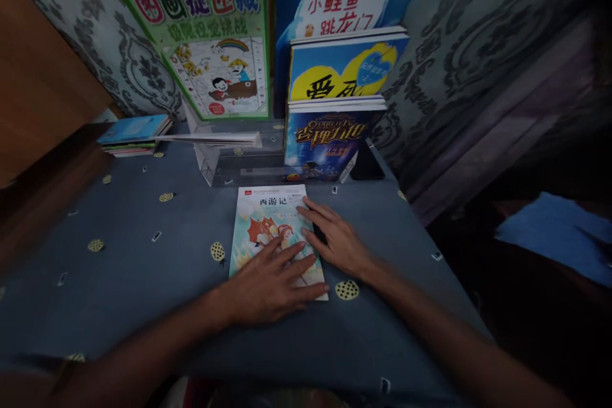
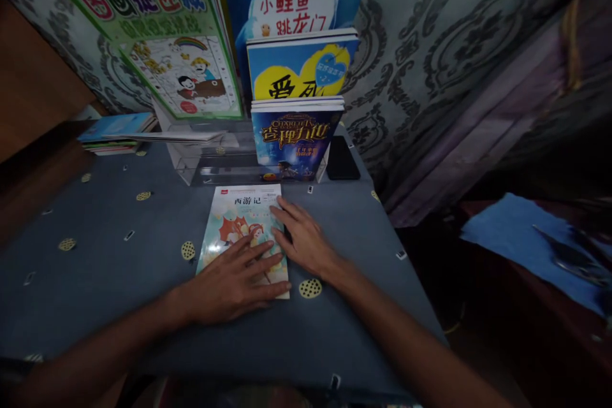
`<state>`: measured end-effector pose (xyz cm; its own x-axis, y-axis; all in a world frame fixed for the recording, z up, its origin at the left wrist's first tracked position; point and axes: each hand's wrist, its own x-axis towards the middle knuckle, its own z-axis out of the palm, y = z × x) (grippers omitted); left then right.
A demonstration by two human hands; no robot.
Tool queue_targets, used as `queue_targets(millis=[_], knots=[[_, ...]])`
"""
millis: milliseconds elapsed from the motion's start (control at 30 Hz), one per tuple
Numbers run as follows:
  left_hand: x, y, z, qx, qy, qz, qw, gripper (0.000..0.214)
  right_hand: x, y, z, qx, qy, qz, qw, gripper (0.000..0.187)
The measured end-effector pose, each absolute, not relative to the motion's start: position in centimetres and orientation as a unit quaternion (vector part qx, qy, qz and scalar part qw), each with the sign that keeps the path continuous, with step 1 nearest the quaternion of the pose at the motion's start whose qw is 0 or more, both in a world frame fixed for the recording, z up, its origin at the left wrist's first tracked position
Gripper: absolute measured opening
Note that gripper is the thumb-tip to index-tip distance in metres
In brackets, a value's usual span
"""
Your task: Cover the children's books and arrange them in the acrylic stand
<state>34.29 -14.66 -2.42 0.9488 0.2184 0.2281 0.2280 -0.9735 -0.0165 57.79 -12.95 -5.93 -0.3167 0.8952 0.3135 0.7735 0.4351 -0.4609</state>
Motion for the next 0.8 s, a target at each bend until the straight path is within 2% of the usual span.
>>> queue_targets(millis=[800], knots=[[34.11, -13.92, -2.65, -0.985, -0.132, -0.113, 0.013, 0.039, 57.81, -12.96, -5.96, -0.492, -0.819, 0.119, 0.270, 0.046]])
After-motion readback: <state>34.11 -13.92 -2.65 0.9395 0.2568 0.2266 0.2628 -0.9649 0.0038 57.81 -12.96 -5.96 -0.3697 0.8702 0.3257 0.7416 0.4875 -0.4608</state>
